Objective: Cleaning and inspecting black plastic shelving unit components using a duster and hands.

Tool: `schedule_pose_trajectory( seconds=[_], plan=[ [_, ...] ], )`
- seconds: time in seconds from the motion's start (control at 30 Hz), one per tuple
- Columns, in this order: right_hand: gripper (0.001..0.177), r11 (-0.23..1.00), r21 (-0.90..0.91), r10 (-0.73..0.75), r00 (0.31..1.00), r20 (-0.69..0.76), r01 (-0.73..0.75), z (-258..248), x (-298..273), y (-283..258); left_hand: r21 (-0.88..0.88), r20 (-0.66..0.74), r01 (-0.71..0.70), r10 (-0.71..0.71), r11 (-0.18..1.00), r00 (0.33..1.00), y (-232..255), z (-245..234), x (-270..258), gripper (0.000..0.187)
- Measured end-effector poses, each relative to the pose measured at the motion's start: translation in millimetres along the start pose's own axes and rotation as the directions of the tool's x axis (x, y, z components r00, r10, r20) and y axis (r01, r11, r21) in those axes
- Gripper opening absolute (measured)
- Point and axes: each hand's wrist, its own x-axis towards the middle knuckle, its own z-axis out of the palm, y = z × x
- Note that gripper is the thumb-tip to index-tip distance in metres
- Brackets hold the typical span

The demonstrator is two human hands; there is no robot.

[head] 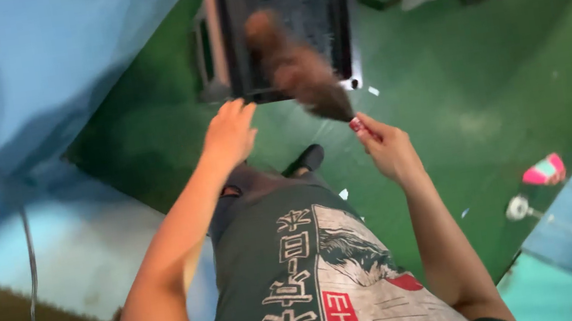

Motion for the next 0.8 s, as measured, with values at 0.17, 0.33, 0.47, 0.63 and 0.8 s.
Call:
schedule_pose_trajectory(
  seconds=[0.17, 0.33, 0.47, 0.63, 0.8],
  plan=[
    [0.044, 0.991, 0.029, -0.126, 0.987, -0.098, 0.129, 13, 18, 9, 0.364, -0.118, -0.016, 0.063, 0.931, 0.991, -23, 75, 49, 0.051],
    [0.038, 0.944, -0.155, -0.327, 0.898, -0.293, 0.292, 12, 27, 35, 0.441, -0.101, -0.032, 0.085, 0.897, 0.991, -44, 113, 79, 0.042],
    [0.046, 0.997, 0.073, 0.032, 0.974, -0.225, -0.016, 7, 22, 62, 0.321, 0.111, -0.136, 0.105, 0.937, 0.988, -49, 97, 87, 0.025],
    [0.042, 0.976, 0.077, -0.153, 0.892, -0.426, 0.204, 13, 23, 108, 0.192, 0.179, -0.056, 0.021, 0.980, 0.984, -29, 60, 85, 0.021],
    [0.047, 0.981, 0.193, 0.054, 0.938, -0.341, 0.014, 41, 32, 117, 0.259, 0.140, -0.084, 0.049, 0.962, 0.989, -29, 60, 77, 0.025]
  ],
)
